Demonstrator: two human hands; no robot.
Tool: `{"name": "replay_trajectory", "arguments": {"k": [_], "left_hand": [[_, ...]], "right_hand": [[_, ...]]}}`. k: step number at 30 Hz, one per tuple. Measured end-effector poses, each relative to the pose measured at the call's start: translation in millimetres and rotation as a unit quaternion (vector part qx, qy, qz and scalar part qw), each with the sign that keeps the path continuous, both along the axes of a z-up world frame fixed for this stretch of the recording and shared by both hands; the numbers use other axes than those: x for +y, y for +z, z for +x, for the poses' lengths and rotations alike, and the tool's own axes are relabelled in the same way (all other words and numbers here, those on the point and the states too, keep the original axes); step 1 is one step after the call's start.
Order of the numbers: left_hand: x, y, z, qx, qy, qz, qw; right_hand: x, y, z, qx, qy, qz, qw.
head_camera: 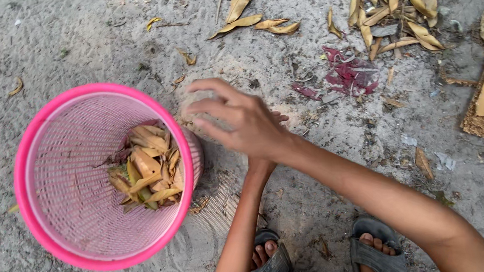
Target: The person picks up dry leaves and small pieces of debris from the ground by hand and places them into a pink plastic basket.
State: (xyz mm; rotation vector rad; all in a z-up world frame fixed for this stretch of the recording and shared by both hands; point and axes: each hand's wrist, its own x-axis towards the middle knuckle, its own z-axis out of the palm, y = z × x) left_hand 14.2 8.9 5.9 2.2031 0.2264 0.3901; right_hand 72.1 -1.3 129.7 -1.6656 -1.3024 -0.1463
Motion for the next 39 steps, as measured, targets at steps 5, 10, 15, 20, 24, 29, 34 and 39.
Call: {"name": "replay_trajectory", "arguments": {"k": [5, 10, 15, 20, 24, 29, 34, 39], "left_hand": [[-37.3, 9.6, 38.3, 0.02, -0.051, 0.037, 0.998], [-115.1, 1.2, 73.7, -0.014, -0.165, 0.036, 0.986], [-192.9, -11.3, 92.0, -0.011, -0.268, 0.057, 0.962], [-253.5, -40.9, 94.1, -0.01, -0.362, 0.091, 0.928], [-293.9, -65.5, 88.2, -0.045, -0.424, 0.107, 0.898], [-324.4, -75.7, 86.6, -0.058, -0.449, 0.225, 0.863], [-316.8, -86.8, 89.4, -0.047, -0.458, 0.287, 0.84], [-294.9, -86.7, 92.1, -0.057, -0.456, 0.354, 0.814]], "right_hand": [[-121.4, -15.9, 60.3, 0.072, -0.175, -0.131, 0.973], [-246.0, -42.5, 87.9, 0.075, -0.31, -0.181, 0.93], [-347.7, -60.8, 84.0, 0.147, -0.416, -0.237, 0.865], [-423.3, -75.3, 70.9, 0.186, -0.485, -0.225, 0.824], [-455.6, -90.8, 57.1, 0.138, -0.507, -0.255, 0.812], [-464.0, -96.3, 47.5, 0.181, -0.487, -0.28, 0.808], [-459.3, -94.8, 46.3, 0.205, -0.49, -0.29, 0.796], [-438.4, -96.6, 61.7, 0.211, -0.464, -0.286, 0.811]]}}
